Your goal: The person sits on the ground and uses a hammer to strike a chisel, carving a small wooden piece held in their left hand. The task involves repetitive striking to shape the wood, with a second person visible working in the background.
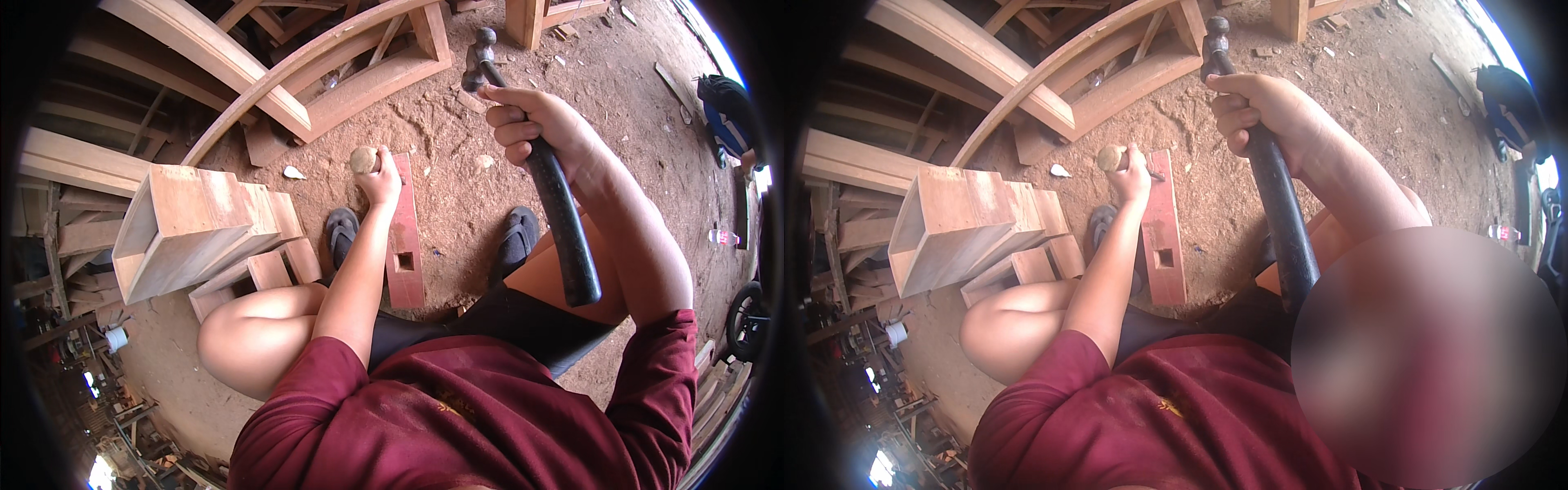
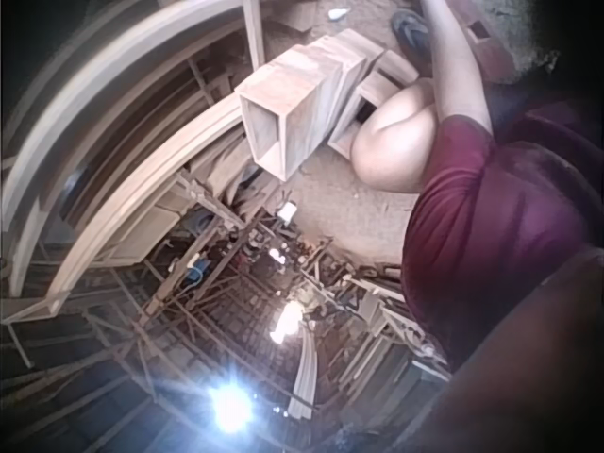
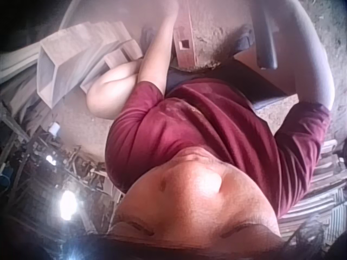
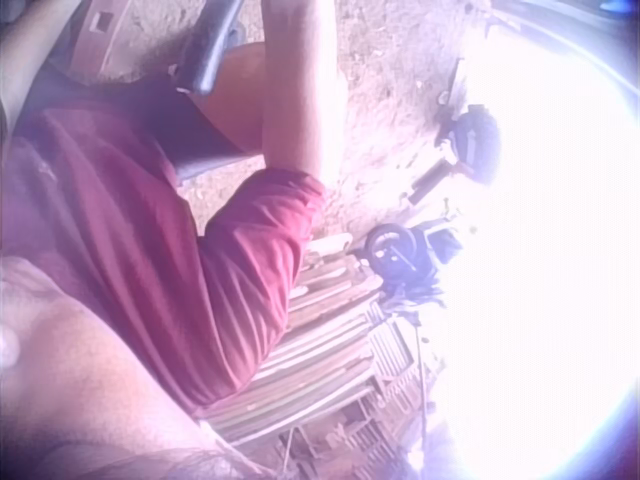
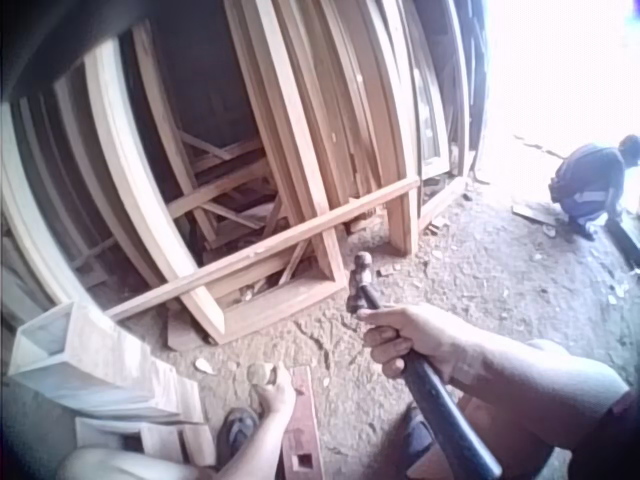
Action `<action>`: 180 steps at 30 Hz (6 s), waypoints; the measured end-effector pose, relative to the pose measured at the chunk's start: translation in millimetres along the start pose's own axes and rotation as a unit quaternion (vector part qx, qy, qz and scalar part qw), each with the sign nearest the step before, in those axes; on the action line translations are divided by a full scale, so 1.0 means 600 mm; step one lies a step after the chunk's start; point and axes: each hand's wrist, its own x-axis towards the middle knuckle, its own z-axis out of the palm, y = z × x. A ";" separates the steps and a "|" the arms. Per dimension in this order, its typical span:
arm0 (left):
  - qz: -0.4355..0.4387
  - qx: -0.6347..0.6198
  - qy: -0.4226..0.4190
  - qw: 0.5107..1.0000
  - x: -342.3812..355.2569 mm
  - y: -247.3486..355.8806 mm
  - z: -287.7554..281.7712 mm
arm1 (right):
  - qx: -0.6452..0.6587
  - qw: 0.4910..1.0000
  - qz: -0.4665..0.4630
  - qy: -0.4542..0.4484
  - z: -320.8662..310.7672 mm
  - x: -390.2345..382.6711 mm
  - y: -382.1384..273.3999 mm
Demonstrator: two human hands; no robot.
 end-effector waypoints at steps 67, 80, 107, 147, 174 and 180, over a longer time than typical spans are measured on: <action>0.146 0.036 -0.032 0.988 -0.033 0.006 0.008 | -0.696 0.618 -0.363 0.036 0.112 0.052 0.124; -0.035 -0.010 -0.032 0.999 -0.001 -0.029 -0.004 | -0.700 0.695 -0.165 -0.001 0.018 0.105 0.135; 0.028 0.011 -0.014 0.999 -0.013 -0.016 0.000 | -0.579 0.812 -0.075 0.016 0.040 0.078 0.071; 0.068 0.051 -0.038 0.996 -0.047 -0.013 0.004 | -0.763 0.547 -0.344 0.017 0.088 0.056 0.135; 0.045 0.007 -0.033 0.998 -0.035 0.001 -0.020 | -0.571 0.812 -0.109 0.057 0.030 0.071 0.060; 0.049 0.018 -0.024 0.998 -0.033 -0.004 -0.018 | -0.567 0.814 -0.111 0.050 0.035 0.060 0.060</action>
